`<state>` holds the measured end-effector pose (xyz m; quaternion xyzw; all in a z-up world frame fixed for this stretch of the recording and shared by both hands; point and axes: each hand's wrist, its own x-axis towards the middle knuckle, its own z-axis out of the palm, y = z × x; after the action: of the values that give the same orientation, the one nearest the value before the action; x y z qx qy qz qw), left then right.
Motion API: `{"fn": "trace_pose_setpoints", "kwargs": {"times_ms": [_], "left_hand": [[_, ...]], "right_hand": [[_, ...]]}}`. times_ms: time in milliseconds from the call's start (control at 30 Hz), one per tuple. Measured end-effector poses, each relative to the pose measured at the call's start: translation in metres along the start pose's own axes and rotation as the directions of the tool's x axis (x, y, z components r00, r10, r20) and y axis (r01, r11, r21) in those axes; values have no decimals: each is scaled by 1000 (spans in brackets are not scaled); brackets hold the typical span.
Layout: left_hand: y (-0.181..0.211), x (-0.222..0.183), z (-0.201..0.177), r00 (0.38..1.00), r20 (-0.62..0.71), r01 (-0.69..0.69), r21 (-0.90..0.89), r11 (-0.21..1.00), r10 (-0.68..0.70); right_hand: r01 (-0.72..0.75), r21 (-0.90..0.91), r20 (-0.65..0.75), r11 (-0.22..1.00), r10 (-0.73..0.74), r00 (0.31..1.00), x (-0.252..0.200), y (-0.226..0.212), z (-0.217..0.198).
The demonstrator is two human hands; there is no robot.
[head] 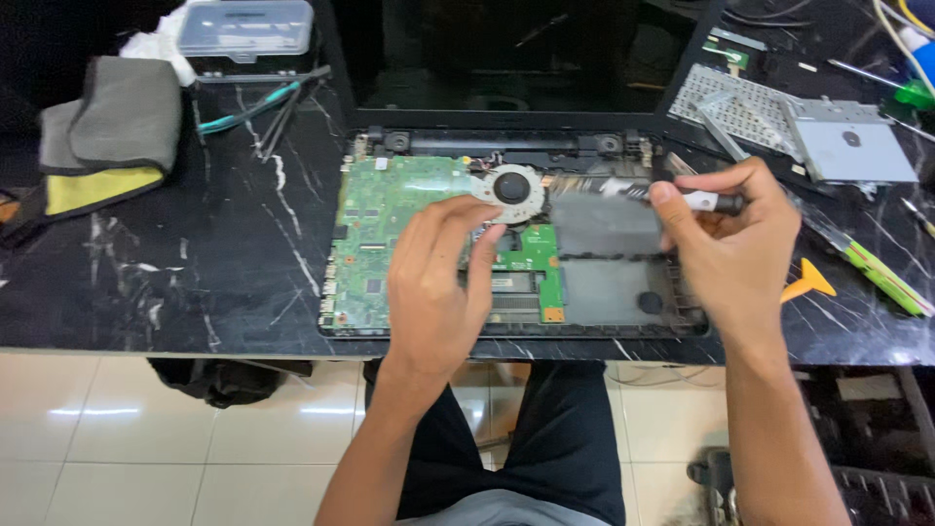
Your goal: The person uses a screwdriver to remove screws from a laptop's cooling fan and heatsink assembly. They carefully detach the fan from the motherboard and lift the entire cooling unit out of the laptop chassis.
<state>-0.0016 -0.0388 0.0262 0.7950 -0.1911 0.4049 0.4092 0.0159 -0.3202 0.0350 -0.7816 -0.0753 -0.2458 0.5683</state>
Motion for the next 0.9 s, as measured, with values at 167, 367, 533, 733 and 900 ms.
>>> {"fn": "trace_pose_setpoints", "kwargs": {"times_ms": [167, 367, 533, 733, 900], "left_hand": [[6, 0, 0, 997, 78, -6, -39, 999, 9], [28, 5, 3, 934, 291, 279, -234, 931, -206], [12, -9, 9, 783, 532, 584, -449, 676, -323], [-4, 0, -14, 824, 355, 563, -608, 560, -442], [-19, 2, -34, 850, 243, 510, -604, 613, -467]], "right_hand": [[-103, -175, -61, 979, 94, 994, -1, 27, -49], [-210, -113, -23, 971, 209, 978, -31, -22, -10], [-270, 87, 73, 959, 265, 962, -41, -8, 49], [-182, 126, 345, 975, 128, 930, -33, -55, 98], [189, -120, 535, 975, -97, 840, 13, -50, 95]]}}
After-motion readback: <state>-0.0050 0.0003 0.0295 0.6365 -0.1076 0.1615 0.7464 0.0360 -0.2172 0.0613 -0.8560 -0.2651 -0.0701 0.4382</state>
